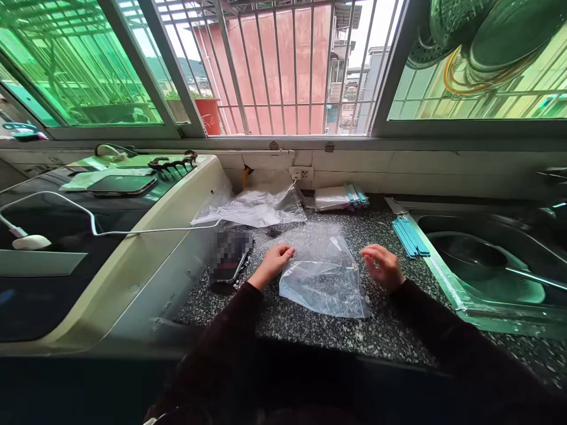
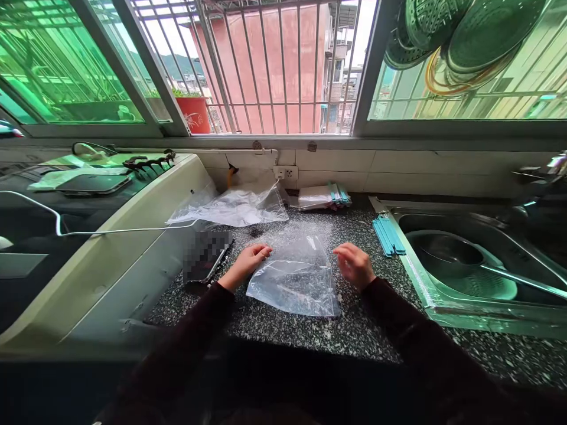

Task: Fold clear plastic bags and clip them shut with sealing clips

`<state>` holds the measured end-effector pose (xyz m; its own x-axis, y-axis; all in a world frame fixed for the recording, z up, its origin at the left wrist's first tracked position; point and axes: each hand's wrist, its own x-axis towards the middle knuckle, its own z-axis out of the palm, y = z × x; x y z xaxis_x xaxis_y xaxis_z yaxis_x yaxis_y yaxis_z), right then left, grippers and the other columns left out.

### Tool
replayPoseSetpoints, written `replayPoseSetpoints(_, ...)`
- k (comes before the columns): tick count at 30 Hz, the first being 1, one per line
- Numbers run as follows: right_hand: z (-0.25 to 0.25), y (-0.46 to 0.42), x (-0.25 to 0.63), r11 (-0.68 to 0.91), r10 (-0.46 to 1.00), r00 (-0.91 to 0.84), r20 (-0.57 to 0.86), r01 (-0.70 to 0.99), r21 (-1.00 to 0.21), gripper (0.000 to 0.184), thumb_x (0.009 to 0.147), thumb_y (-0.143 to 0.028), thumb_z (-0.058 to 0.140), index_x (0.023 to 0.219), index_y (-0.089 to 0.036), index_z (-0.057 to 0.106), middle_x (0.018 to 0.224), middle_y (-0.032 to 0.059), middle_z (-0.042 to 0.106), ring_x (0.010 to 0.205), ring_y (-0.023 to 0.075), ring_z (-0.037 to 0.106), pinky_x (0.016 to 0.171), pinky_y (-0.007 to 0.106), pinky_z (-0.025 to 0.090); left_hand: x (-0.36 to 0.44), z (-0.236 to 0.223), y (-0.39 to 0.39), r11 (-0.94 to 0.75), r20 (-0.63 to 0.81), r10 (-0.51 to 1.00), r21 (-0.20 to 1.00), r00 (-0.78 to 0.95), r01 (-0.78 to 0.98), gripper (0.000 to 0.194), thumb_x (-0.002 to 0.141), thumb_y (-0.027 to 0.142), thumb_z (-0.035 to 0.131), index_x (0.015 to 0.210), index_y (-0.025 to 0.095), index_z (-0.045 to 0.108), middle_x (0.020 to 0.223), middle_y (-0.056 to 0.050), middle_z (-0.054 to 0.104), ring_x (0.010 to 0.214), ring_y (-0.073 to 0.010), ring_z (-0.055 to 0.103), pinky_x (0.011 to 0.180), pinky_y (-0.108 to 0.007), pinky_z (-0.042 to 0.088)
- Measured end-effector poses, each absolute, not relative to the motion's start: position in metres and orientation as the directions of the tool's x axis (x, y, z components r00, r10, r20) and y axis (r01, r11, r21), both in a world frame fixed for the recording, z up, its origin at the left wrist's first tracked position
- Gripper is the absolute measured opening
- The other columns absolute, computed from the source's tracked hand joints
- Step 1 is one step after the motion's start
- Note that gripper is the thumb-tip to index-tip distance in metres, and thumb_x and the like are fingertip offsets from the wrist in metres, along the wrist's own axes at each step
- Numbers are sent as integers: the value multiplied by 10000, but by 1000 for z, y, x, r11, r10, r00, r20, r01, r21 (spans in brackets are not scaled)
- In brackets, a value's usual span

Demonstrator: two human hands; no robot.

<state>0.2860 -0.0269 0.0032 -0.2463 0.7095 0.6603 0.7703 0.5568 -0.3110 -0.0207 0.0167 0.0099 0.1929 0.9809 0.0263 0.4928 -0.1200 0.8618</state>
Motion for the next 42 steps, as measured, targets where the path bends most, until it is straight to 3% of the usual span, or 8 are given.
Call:
replayPoseSetpoints(3, 21, -13, 282, 355, 864, -19, 503, 732, -581, 264, 832, -338, 427, 914, -167, 612, 842, 71, 640, 656, 144, 565, 625, 283, 486, -28, 9, 6, -92, 25, 988, 890, 154, 446, 422, 712, 553, 474, 677, 146, 581, 595, -5, 563, 579, -128, 480, 541, -234, 360)
replayPoseSetpoints(6, 47, 8, 266, 325, 923, -79, 377, 686, -651, 293, 804, -376, 476, 909, -146, 623, 829, 69, 651, 676, 149, 567, 623, 272, 474, -37, 13, -7, -100, 77, 995, 851, 66, 515, 472, 702, 615, 450, 542, 172, 463, 497, 30, 422, 517, -106, 402, 507, -237, 301)
replayPoseSetpoints(10, 78, 37, 218, 491, 871, -412, 267, 735, -468, 239, 809, -289, 489, 903, -145, 656, 891, 73, 669, 736, 143, 569, 719, 274, 449, -42, 23, -20, -26, -16, 996, 883, 85, 469, 539, 710, 669, 405, 508, 173, 458, 475, 30, 398, 470, -95, 374, 476, -241, 280)
replayPoseSetpoints(13, 85, 57, 178, 559, 814, -580, -15, 791, -249, 241, 821, -228, 482, 951, -154, 670, 992, 85, 671, 901, 164, 568, 810, 275, 403, -38, 31, -21, 139, -199, 972, 915, 125, 378, 550, 709, 673, 402, 502, 169, 478, 436, 33, 381, 409, -81, 343, 435, -235, 253)
replayPoseSetpoints(17, 78, 73, 147, 578, 753, -622, -213, 781, -236, 196, 778, -214, 533, 856, -175, 709, 853, 34, 704, 759, 127, 590, 688, 214, 397, -32, 33, -23, 190, -285, 924, 921, 255, 340, 486, 654, 623, 503, 498, 164, 474, 410, 48, 377, 379, -59, 306, 425, -223, 211)
replayPoseSetpoints(31, 73, 60, 138, 480, 642, -598, -480, 802, -356, 321, 825, -307, 448, 766, -105, 691, 637, 40, 686, 583, 97, 577, 598, 183, 396, -27, 24, -54, -94, -11, 967, 911, 253, 400, 298, 693, 389, 463, 501, 174, 389, 487, 54, 337, 501, -75, 300, 502, -233, 229)
replayPoseSetpoints(36, 80, 49, 133, 421, 617, -588, -523, 808, -412, 356, 813, -376, 479, 684, -109, 675, 556, 32, 657, 528, 97, 547, 585, 203, 386, -20, 26, -70, -299, 193, 949, 800, 248, 521, 276, 760, 297, 465, 523, 166, 414, 538, 26, 432, 543, -92, 375, 543, -237, 270)
replayPoseSetpoints(42, 82, 34, 115, 629, 513, -659, -550, 724, -282, 306, 786, -280, 515, 574, -102, 646, 484, 1, 584, 467, 68, 429, 522, 216, 313, -5, 20, -92, -445, 412, 887, 637, 209, 629, 264, 815, 241, 460, 561, 168, 470, 605, -9, 512, 590, -112, 445, 580, -241, 325)
